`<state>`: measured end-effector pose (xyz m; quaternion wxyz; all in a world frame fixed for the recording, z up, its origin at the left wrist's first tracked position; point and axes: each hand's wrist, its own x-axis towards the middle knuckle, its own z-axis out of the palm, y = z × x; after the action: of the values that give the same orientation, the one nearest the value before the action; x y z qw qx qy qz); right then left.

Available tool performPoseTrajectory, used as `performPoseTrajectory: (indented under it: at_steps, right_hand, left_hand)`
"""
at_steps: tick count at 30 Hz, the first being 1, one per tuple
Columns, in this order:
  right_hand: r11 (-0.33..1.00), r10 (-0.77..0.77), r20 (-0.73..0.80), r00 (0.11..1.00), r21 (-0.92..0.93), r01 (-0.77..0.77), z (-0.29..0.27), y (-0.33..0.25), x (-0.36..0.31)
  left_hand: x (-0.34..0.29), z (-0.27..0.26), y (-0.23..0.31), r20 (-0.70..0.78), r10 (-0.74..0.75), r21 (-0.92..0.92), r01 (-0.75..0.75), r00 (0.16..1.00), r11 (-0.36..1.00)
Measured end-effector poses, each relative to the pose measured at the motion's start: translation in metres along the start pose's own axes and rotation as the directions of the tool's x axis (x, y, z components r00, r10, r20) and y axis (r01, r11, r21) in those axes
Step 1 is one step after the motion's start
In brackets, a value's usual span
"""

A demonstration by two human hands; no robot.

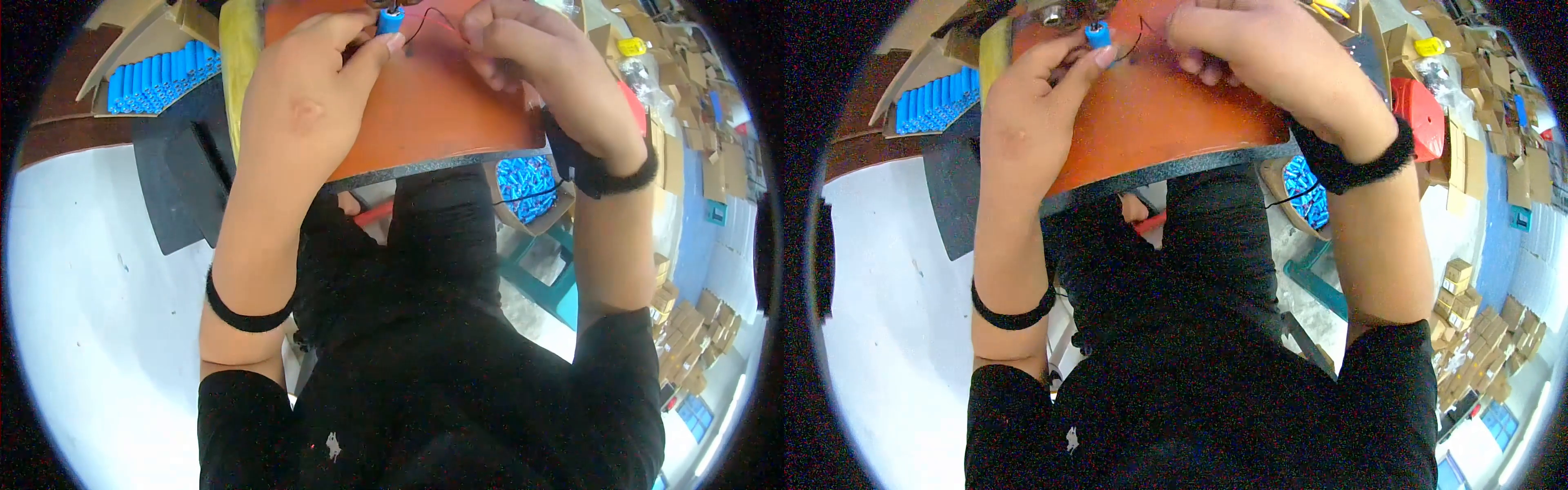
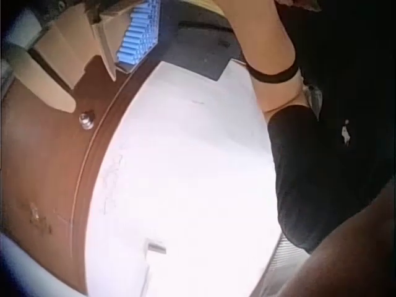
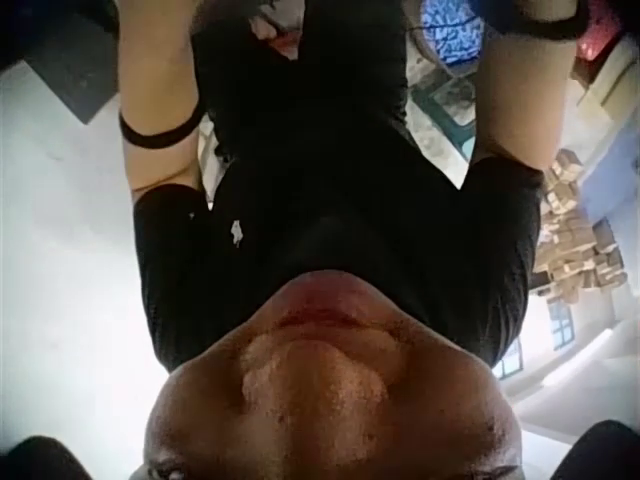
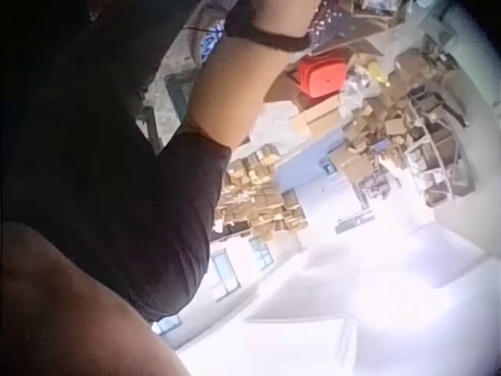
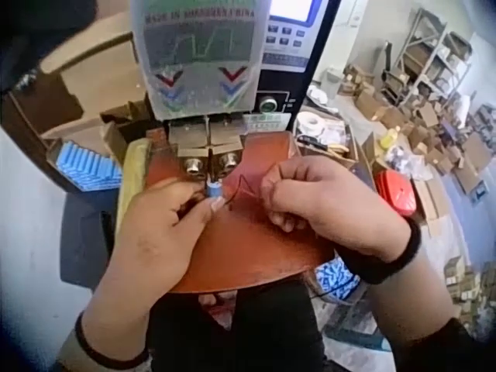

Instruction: The person picks up a battery and a wire, positions them under the welding machine, and welds the wire to the battery. After welding, the person places the battery into a box and repeats the process.

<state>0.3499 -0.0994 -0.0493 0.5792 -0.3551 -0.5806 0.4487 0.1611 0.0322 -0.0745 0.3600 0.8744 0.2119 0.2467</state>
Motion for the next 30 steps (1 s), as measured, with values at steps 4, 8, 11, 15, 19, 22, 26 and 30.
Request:
performPoseTrajectory:
  at_steps: [4, 8, 11, 15, 19, 22, 26, 30]
  right_hand:
    - [0.794, 0.403, -0.458, 0.792, -0.255, -0.552, 0.028, -0.014, -0.005]
    - [0.824, 0.403, -0.512, 0.759, -0.158, -0.544, 0.028, -0.008, -0.014]
    - [0.848, 0.275, -0.567, 0.776, -0.237, -0.474, 0.036, 0.001, -0.018]
    - [0.884, 0.181, -0.567, 0.803, -0.264, -0.385, 0.039, 0.011, -0.023]
    - [0.876, 0.17, -0.554, 0.815, -0.294, -0.383, 0.042, -0.004, -0.025]
    - [0.889, 0.132, -0.634, 0.762, -0.265, -0.374, 0.045, -0.034, -0.053]
    - [0.938, 0.181, -0.74, 0.648, -0.069, -0.34, 0.027, -0.076, -0.158]
    - [0.757, 0.283, -0.82, 0.498, -0.129, -0.641, 0.015, -0.081, -0.245]
  left_hand:
    - [-0.002, 0.002, -0.002, -0.031, -0.075, -0.069, 0.073, 0.997, 0.995]
    - [-0.007, -0.001, 0.011, 0.004, -0.127, -0.059, 0.127, 0.992, 0.99]
    - [-0.007, 0.0, 0.01, -0.006, -0.127, -0.049, 0.127, 0.992, 0.991]
    - [-0.005, 0.002, 0.006, 0.018, -0.12, -0.108, 0.122, 0.993, 0.987]
    - [-0.01, -0.011, 0.013, 0.084, 0.02, -0.057, -0.015, 0.996, 0.998]
    - [-0.039, -0.029, 0.017, 0.014, 0.18, -0.104, -0.177, 0.984, 0.979]
    - [-0.081, -0.09, -0.033, -0.3, 0.168, 0.102, -0.144, 0.939, 0.984]
    - [-0.067, -0.109, -0.077, -0.232, -0.095, 0.198, 0.142, 0.968, 0.97]
